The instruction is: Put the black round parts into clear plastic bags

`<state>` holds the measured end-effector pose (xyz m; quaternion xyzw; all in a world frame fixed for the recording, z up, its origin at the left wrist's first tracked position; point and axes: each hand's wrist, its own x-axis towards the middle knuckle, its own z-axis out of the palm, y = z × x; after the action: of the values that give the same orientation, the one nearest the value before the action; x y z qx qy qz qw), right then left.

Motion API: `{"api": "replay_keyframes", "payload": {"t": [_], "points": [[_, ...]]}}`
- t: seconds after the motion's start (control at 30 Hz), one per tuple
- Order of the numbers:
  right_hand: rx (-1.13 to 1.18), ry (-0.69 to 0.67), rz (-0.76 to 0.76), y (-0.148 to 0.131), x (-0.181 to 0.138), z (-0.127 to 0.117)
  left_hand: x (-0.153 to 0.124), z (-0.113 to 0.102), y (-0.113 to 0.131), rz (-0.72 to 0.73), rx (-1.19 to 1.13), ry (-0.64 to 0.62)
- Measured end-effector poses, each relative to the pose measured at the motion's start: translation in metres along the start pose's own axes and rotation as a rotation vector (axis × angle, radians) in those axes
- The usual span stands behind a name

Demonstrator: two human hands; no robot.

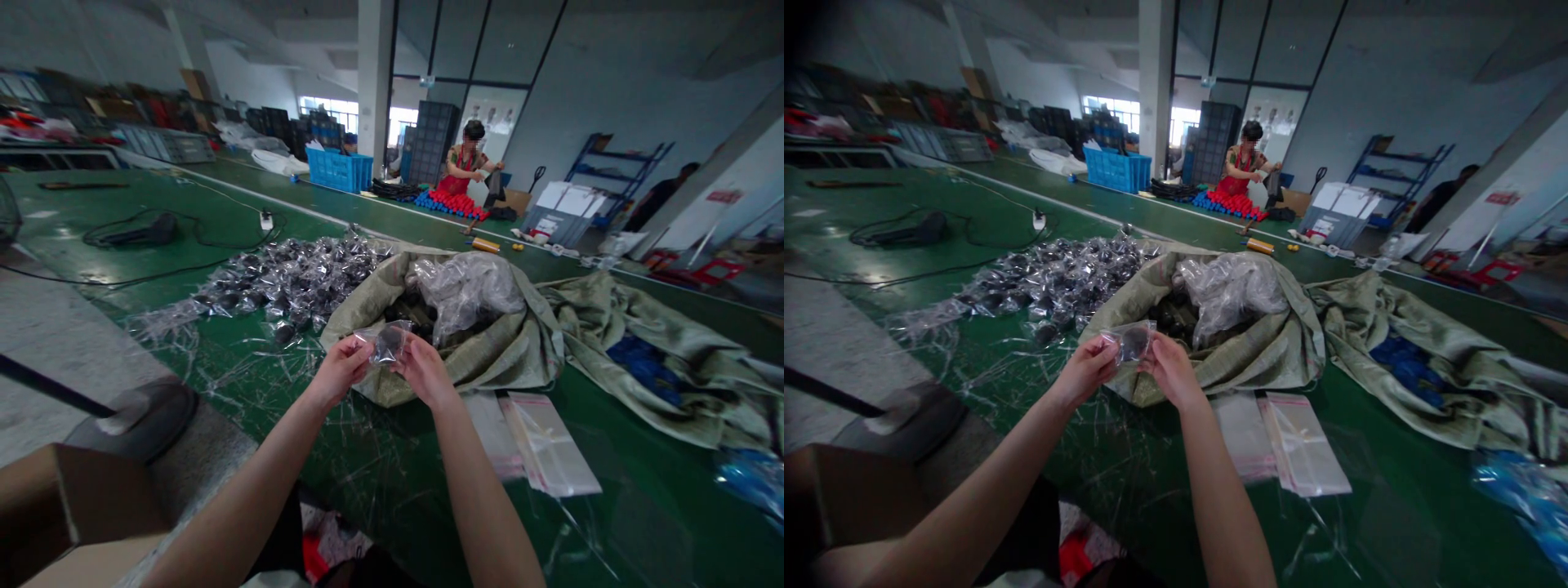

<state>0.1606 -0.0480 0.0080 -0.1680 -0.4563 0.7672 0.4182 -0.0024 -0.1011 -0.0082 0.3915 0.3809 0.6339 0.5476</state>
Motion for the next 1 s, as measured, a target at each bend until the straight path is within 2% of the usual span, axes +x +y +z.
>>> {"api": "replay_keyframes", "payload": {"t": [0.33, 0.6, 0.83, 1.0], "points": [[-0.038, 0.088, -0.044, 0.015, 0.007, -0.002, -0.006, 0.007, 0.003, -0.019, -0.055, -0.031], [0.019, 0.114, -0.050, 0.027, 0.009, -0.002, -0.005, 0.012, -0.003, 0.009, -0.085, 0.025], [0.145, 0.148, -0.080, 0.041, 0.010, 0.007, -0.002, 0.007, -0.013, 0.045, -0.122, 0.033], [0.031, 0.214, -0.030, 0.045, 0.016, 0.004, -0.004, -0.003, -0.019, 0.002, -0.047, 0.113]]}}
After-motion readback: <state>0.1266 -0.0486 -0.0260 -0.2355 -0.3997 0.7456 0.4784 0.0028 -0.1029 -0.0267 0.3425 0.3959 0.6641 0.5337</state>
